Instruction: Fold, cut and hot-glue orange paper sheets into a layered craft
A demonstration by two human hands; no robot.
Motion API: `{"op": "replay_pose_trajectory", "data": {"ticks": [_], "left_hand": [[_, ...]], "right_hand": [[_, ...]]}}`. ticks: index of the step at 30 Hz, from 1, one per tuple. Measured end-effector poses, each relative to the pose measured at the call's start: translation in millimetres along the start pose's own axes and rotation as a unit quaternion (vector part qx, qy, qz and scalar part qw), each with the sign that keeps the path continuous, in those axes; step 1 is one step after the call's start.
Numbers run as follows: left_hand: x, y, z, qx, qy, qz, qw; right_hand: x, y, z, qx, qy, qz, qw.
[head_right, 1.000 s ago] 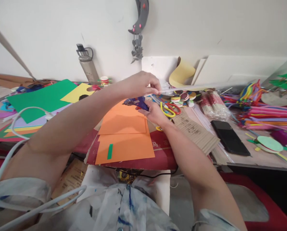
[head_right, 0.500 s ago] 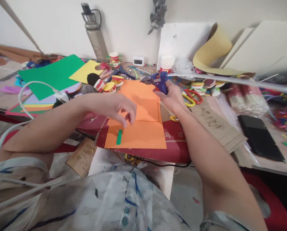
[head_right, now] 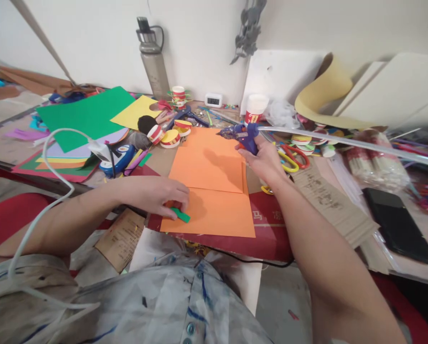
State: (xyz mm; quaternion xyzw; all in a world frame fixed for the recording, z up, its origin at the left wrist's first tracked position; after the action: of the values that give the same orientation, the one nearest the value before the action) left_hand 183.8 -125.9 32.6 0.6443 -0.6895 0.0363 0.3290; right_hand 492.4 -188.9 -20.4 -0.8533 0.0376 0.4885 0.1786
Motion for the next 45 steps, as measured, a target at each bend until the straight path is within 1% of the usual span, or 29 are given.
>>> {"op": "replay_pose_trajectory", "data": {"ticks": [4, 6, 8, 9, 10, 11, 12, 13, 14, 16, 17, 20, 23, 25, 27, 29, 30, 31, 32, 33, 34, 35, 36, 38, 40, 41, 42, 43, 45], "left_hand": [[-1, -2, 4.2, 0.051, -0.039, -0.002, 0.998], [0, -1, 3.6, 0.067, -0.041, -0.01, 0.997], [-2, 4, -0.4, 0.098, -0.005, -0.038, 0.994], [-5, 8, -3.4, 0.129, 0.021, -0.068, 0.989], [-11, 15, -7.0, 0.181, 0.044, -0.114, 0.976], [-18, 23, -10.5, 0.25, 0.059, -0.171, 0.951], [-26, 31, -13.4, 0.315, 0.074, -0.223, 0.919], [-35, 41, -15.2, 0.366, 0.088, -0.265, 0.888], [-44, 50, -16.1, 0.397, 0.095, -0.302, 0.862], [-59, 65, -15.0, 0.408, 0.104, -0.374, 0.826], [-65, 70, -13.6, 0.409, 0.117, -0.396, 0.814], [-72, 76, -9.4, 0.385, 0.129, -0.434, 0.804], [-69, 73, -8.6, 0.382, 0.068, -0.45, 0.804], [-64, 70, -10.1, 0.397, 0.006, -0.446, 0.802], [-55, 65, -13.3, 0.418, -0.036, -0.429, 0.8], [-40, 56, -19.7, 0.45, -0.028, -0.392, 0.802], [-31, 48, -24.7, 0.465, 0.002, -0.361, 0.808], [-22, 38, -31.3, 0.496, 0.057, -0.317, 0.806], [-12, 25, -39.4, 0.517, 0.129, -0.261, 0.805], [-2, 11, -49.2, 0.542, 0.197, -0.191, 0.794], [7, -5, -60.2, 0.563, 0.262, -0.123, 0.774], [14, -22, -72.1, 0.573, 0.319, -0.061, 0.753], [18, -39, -84.1, 0.572, 0.348, -0.018, 0.743], [20, -72, -105.8, 0.566, 0.377, 0.041, 0.732], [12, -99, -119.2, 0.556, 0.398, 0.08, 0.726], [4, -110, -121.4, 0.554, 0.386, 0.076, 0.733], [-5, -119, -120.3, 0.554, 0.354, 0.046, 0.752], [-16, -126, -116.1, 0.544, 0.292, -0.005, 0.787], [-36, -135, -100.4, 0.469, 0.145, -0.074, 0.868]], "right_hand": [[1, -1, 1, 0.004, -0.019, 0.006, 1.0], [0, -1, 1, 0.007, -0.021, 0.006, 1.0], [-2, -1, 1, 0.009, -0.02, 0.005, 1.0], [-3, -1, 2, 0.01, -0.019, 0.003, 1.0], [-3, -1, 2, 0.011, -0.02, 0.001, 1.0], [-3, -1, 2, 0.011, -0.021, -0.001, 1.0], [-3, -1, 2, 0.012, -0.024, -0.002, 1.0], [-3, -1, 2, 0.011, -0.026, -0.002, 1.0], [-2, -1, 2, 0.01, -0.029, -0.001, 1.0], [-2, -1, 2, 0.006, -0.03, 0.002, 1.0], [-2, -1, 2, 0.005, -0.03, 0.003, 1.0], [-3, 0, 3, 0.002, -0.031, 0.005, 0.999], [-6, 1, 3, 0.0, -0.035, 0.013, 0.999], [-8, 1, 3, 0.002, -0.033, 0.016, 0.999], [-7, 0, 3, 0.002, -0.033, 0.015, 0.999], [-5, -2, 3, 0.002, -0.035, 0.011, 0.999], [-3, -3, 4, 0.002, -0.036, 0.01, 0.999], [-2, -4, 5, 0.002, -0.036, 0.009, 0.999], [-1, -4, 6, 0.003, -0.037, 0.009, 0.999], [0, -5, 6, 0.004, -0.038, 0.009, 0.999], [0, -5, 7, 0.002, -0.037, 0.009, 0.999], [0, -5, 7, 0.002, -0.035, 0.01, 0.999], [0, -4, 6, 0.006, -0.032, 0.012, 0.999], [-1, -4, 2, 0.034, -0.015, 0.021, 0.999], [1, -4, -5, 0.078, 0.018, 0.036, 0.996], [2, -5, -9, 0.101, 0.036, 0.042, 0.993], [4, -6, -13, 0.122, 0.051, 0.043, 0.99], [7, -7, -17, 0.14, 0.062, 0.04, 0.987], [12, -10, -22, 0.166, 0.069, 0.02, 0.984]]}}
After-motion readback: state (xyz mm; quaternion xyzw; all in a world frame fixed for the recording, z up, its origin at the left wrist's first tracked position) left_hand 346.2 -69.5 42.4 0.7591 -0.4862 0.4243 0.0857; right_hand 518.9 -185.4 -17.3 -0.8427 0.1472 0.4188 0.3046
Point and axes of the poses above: each hand's wrist, its own y-axis away from the middle knuckle, its own z-axis out of the palm, x = y × z, the point moved 1 cm from there along -y, towards the middle knuckle, and after that the axes turned 9 degrees about -x, right-handed, at the moved point
